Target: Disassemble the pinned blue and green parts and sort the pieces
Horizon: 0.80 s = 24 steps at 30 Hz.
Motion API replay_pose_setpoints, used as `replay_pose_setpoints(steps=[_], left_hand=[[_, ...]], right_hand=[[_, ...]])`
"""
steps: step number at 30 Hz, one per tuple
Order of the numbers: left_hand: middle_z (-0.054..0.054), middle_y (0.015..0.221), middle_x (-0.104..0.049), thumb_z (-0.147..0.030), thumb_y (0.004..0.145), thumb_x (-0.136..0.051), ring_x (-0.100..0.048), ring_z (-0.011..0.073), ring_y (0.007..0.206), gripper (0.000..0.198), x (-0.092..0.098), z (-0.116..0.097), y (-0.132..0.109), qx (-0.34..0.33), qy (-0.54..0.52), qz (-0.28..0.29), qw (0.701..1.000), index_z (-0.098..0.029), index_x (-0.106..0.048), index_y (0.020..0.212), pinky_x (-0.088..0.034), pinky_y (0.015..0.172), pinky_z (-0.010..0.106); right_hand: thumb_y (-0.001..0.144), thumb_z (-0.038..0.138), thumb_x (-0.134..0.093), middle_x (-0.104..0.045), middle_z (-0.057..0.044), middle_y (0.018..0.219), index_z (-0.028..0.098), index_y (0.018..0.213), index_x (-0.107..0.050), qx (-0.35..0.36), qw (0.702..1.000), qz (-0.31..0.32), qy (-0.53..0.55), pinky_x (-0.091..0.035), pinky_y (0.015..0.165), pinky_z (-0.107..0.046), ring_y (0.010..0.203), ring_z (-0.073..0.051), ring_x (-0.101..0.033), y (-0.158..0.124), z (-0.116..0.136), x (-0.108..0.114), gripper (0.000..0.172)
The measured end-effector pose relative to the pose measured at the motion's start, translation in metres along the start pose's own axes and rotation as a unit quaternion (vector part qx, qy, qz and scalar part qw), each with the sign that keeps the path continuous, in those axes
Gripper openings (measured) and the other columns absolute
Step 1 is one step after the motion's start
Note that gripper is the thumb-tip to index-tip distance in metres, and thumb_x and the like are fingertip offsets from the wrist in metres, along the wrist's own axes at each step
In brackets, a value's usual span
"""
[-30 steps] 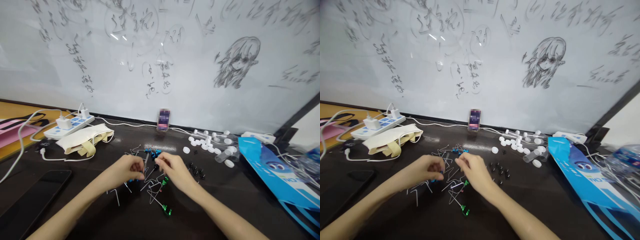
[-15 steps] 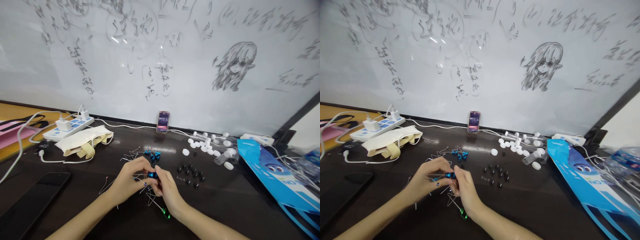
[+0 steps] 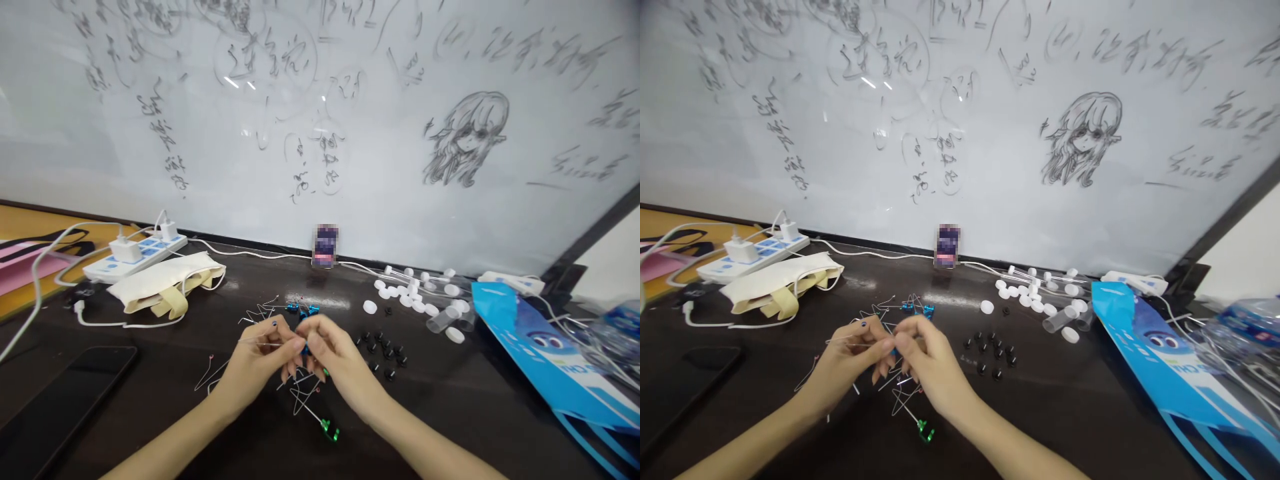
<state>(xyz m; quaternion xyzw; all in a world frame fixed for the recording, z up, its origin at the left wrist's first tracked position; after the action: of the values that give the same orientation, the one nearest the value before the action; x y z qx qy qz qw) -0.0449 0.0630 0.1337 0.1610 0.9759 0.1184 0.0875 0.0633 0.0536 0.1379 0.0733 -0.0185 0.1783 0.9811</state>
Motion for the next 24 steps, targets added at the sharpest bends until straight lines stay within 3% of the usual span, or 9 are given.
replay_pose_setpoints(steps=[3, 7, 12, 15, 17, 19, 21, 22, 24], left_hand=[[0.0, 0.06, -0.062, -0.032, 0.08, -0.066, -0.056, 0.0096, 0.049, 0.025, -0.007, 0.0, -0.004, 0.003, -0.007, 0.012, 1.0, -0.015, -0.053, 0.069, -0.046, 0.042, 0.019], [0.0, 0.06, -0.062, -0.033, 0.079, -0.067, -0.056, 0.0099, 0.049, 0.024, -0.007, -0.004, -0.008, -0.006, -0.003, -0.004, 1.0, -0.015, -0.053, 0.069, -0.047, 0.043, 0.019], [-0.001, 0.059, -0.06, -0.033, 0.077, -0.068, -0.056, 0.0097, 0.049, 0.023, -0.004, -0.007, -0.006, -0.013, 0.017, -0.009, 1.0, -0.015, -0.055, 0.069, -0.046, 0.043, 0.019], [-0.001, 0.059, -0.06, -0.033, 0.078, -0.067, -0.055, 0.0092, 0.049, 0.024, 0.003, -0.008, -0.003, -0.02, 0.011, -0.034, 0.999, -0.015, -0.055, 0.068, -0.046, 0.043, 0.019], [-0.002, 0.058, -0.06, -0.032, 0.078, -0.067, -0.055, 0.009, 0.048, 0.023, 0.006, -0.008, -0.002, -0.024, 0.005, -0.043, 0.999, -0.015, -0.054, 0.068, -0.045, 0.042, 0.018], [-0.002, 0.058, -0.06, -0.032, 0.078, -0.067, -0.056, 0.0092, 0.049, 0.022, 0.006, -0.008, -0.001, -0.023, 0.005, -0.035, 0.999, -0.015, -0.055, 0.069, -0.046, 0.043, 0.018], [-0.001, 0.059, -0.061, -0.032, 0.078, -0.067, -0.057, 0.0098, 0.051, 0.022, 0.005, -0.008, 0.0, -0.02, 0.015, -0.026, 0.999, -0.015, -0.056, 0.07, -0.047, 0.044, 0.019], [-0.001, 0.059, -0.061, -0.032, 0.078, -0.067, -0.057, 0.0099, 0.051, 0.022, 0.005, -0.008, 0.0, -0.02, 0.019, -0.027, 0.999, -0.015, -0.057, 0.07, -0.047, 0.044, 0.019], [-0.001, 0.058, -0.061, -0.032, 0.078, -0.067, -0.056, 0.0099, 0.05, 0.022, 0.007, -0.01, 0.001, -0.022, 0.017, -0.04, 0.999, -0.015, -0.056, 0.069, -0.046, 0.043, 0.019]], right_hand=[[0.092, 0.053, -0.039, -0.051, 0.003, 0.053, 0.016, 0.071, -0.051, -0.029, 0.998, 0.028, -0.05, -0.03, 0.042, -0.02, 0.043, -0.007, -0.042, 0.003, -0.002, 0.003, 0.044], [0.084, 0.046, -0.059, -0.052, 0.005, 0.062, 0.017, 0.083, -0.054, -0.007, 0.999, 0.017, -0.033, -0.034, 0.047, -0.019, 0.049, -0.007, -0.045, 0.005, 0.011, 0.012, 0.03], [0.092, 0.053, -0.039, -0.055, 0.0, 0.059, 0.015, 0.072, -0.055, -0.039, 0.993, 0.093, -0.057, -0.033, 0.047, -0.021, 0.049, -0.009, -0.046, 0.0, 0.013, 0.002, 0.046], [0.083, 0.046, -0.061, -0.056, 0.002, 0.072, 0.018, 0.087, -0.055, -0.008, 0.997, 0.066, -0.048, -0.036, 0.057, -0.021, 0.063, -0.01, -0.049, 0.0, 0.02, 0.004, 0.028], [0.076, 0.044, -0.07, -0.057, 0.002, 0.081, 0.021, 0.099, -0.053, 0.006, 0.998, 0.04, -0.052, -0.037, 0.061, -0.022, 0.068, -0.011, -0.049, 0.001, 0.021, 0.007, 0.037], [0.083, 0.052, -0.058, -0.056, 0.001, 0.077, 0.019, 0.095, -0.056, -0.007, 0.997, 0.04, -0.061, -0.036, 0.058, -0.023, 0.062, -0.011, -0.046, 0.001, 0.017, 0.006, 0.035], [0.092, 0.056, -0.036, -0.053, 0.001, 0.065, 0.016, 0.078, -0.058, -0.029, 0.995, 0.071, -0.064, -0.033, 0.054, -0.023, 0.054, -0.01, -0.042, 0.0, 0.011, 0.0, 0.048], [0.093, 0.056, -0.033, -0.052, 0.001, 0.062, 0.016, 0.073, -0.057, -0.035, 0.994, 0.085, -0.064, -0.033, 0.053, -0.024, 0.053, -0.01, -0.041, -0.001, 0.01, -0.002, 0.051], [0.088, 0.053, -0.049, -0.053, 0.002, 0.069, 0.017, 0.082, -0.056, -0.032, 0.994, 0.085, -0.053, -0.034, 0.054, -0.023, 0.055, -0.009, -0.043, -0.001, 0.012, -0.001, 0.037]])
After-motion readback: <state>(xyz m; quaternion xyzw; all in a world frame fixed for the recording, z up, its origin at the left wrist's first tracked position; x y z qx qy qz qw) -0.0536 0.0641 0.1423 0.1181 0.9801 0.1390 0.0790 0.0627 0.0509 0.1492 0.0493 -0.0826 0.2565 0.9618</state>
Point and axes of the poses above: each hand's wrist, its own y-axis towards the middle knuckle, its own x-axis out of the back of the hand, z = x × y, the point moved 8 cm from there along y, towards the middle knuckle
